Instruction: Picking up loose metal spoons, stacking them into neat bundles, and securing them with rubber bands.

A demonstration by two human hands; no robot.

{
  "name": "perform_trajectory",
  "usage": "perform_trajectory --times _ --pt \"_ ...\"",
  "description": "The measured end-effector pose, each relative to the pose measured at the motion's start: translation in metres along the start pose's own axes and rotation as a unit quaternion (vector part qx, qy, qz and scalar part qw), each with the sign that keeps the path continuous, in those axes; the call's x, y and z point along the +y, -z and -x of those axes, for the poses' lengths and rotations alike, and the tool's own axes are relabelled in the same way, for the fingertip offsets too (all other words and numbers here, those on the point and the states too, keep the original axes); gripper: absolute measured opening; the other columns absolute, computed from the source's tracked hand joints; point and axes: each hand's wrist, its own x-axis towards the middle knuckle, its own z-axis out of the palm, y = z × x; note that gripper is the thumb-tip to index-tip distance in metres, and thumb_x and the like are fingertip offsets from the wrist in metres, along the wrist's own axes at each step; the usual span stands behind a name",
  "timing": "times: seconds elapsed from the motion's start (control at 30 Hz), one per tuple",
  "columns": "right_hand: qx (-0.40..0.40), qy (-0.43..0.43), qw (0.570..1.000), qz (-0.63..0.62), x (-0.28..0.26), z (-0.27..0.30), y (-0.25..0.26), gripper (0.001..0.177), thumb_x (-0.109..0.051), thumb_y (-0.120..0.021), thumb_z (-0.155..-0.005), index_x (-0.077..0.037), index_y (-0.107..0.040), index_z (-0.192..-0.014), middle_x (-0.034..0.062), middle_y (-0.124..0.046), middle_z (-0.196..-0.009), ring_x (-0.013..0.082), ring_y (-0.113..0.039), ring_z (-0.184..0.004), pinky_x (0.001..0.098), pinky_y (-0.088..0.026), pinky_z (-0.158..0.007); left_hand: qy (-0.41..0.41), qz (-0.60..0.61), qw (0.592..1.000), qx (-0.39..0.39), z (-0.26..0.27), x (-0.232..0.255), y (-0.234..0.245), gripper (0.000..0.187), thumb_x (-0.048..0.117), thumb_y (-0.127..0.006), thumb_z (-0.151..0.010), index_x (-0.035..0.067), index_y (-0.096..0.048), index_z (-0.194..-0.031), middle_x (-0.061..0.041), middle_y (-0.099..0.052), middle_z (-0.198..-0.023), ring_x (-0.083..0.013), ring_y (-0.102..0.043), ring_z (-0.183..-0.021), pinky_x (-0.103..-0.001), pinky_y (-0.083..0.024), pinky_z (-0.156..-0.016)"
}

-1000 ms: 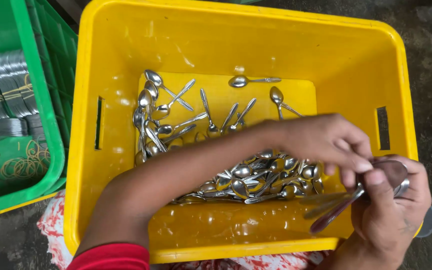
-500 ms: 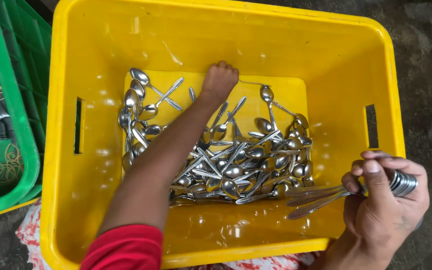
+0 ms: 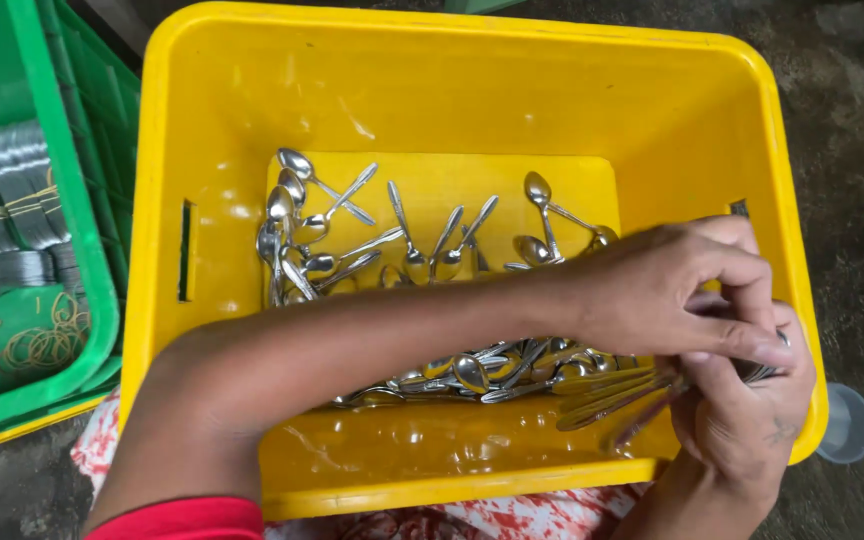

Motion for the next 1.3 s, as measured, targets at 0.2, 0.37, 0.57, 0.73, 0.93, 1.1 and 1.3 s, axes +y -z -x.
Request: perform_trajectory --times 0.2,0.37,0.57,0.73,0.93,1.1,1.3 --pt "0.069 0.049 0.996 -0.035 -0.014 -0.002 -0.011 0.051 -0.001 -0.059 -0.099 -0.018 -0.046 -0.145 0.0029 -0.063 -0.096 0.0082 -0.061 -0.08 0.0295 -0.065 -0.077 0.258 -0.222 0.94 0.012 0.004 -0.155 0.019 0.062 0.063 -0.042 -0.089 0.013 -0.059 -0.121 -0.006 -0.074 -0.123 -0.0251 -0.076 -0.102 -0.053 -0.058 -0.088" --pt "0.073 0.06 0.995 -0.019 -0.003 -0.005 0.001 0.039 0.008 -0.057 -0.103 -0.019 -0.055 -0.13 0.0083 -0.066 -0.121 0.0121 -0.066 -0.087 0.0207 -0.055 -0.063 0.446 -0.431 0.774 -0.127 0.074 -0.247 0.025 0.029 0.017 -0.07 -0.088 -0.001 -0.066 -0.11 -0.015 -0.067 -0.096 -0.0252 -0.064 -0.078 -0.038 -0.052 -0.07" --pt "0.107 0.063 0.988 0.094 -0.007 -0.005 -0.016 0.025 -0.003 -0.071 -0.101 -0.014 -0.054 -0.115 0.0071 -0.067 -0.116 0.011 -0.07 -0.091 0.0158 -0.052 -0.06 0.342 -0.422 0.835 -0.089 0.039 -0.201 0.071 0.015 0.014 -0.06 -0.094 0.006 -0.071 -0.09 -0.013 -0.069 -0.08 -0.0248 -0.064 -0.064 -0.043 -0.054 -0.064" --pt "0.07 0.066 0.981 0.167 -0.005 -0.007 -0.023 0.034 0.011 -0.071 -0.09 -0.006 -0.053 -0.113 0.0161 -0.064 -0.132 0.0181 -0.073 -0.101 0.0169 -0.056 -0.07 0.166 -0.431 0.883 -0.079 0.005 -0.069 0.092 0.028 0.04 -0.088 -0.078 0.014 -0.076 -0.083 -0.002 -0.075 -0.079 -0.0239 -0.069 -0.064 -0.045 -0.053 -0.066" --pt "-0.034 0.009 0.996 0.076 0.004 -0.001 -0.002 0.037 0.008 -0.073 -0.082 -0.007 -0.055 -0.111 0.007 -0.063 -0.11 0.0125 -0.068 -0.085 0.0168 -0.059 -0.074 -0.03 -0.078 0.994 -0.074 0.009 -0.01 0.047 0.009 0.009 -0.075 -0.078 0.009 -0.068 -0.073 0.001 -0.071 -0.062 -0.0048 -0.053 -0.044 -0.019 -0.037 -0.039" --pt "-0.06 -0.015 0.997 0.035 0.008 -0.001 0.008 0.044 0.01 -0.062 -0.088 -0.007 -0.047 -0.125 0.0121 -0.066 -0.094 0.0168 -0.072 -0.079 0.0201 -0.06 -0.067 0.039 0.194 0.974 -0.114 0.014 -0.016 0.03 0.01 0.003 -0.077 -0.082 -0.003 -0.069 -0.087 -0.018 -0.08 -0.081 -0.0171 -0.079 -0.056 -0.02 -0.07 -0.048" --pt "-0.001 0.078 0.997 0.027 -0.001 0.001 0.003 0.057 0.01 -0.046 -0.098 -0.015 -0.049 -0.149 0.0053 -0.063 -0.103 0.0138 -0.061 -0.083 0.0401 -0.067 -0.09 0.258 -0.267 0.926 -0.073 0.055 -0.121 0.074 0.025 0.033 -0.059 -0.091 0.009 -0.064 -0.095 -0.001 -0.059 -0.067 -0.0171 -0.056 -0.053 -0.037 -0.05 -0.054"
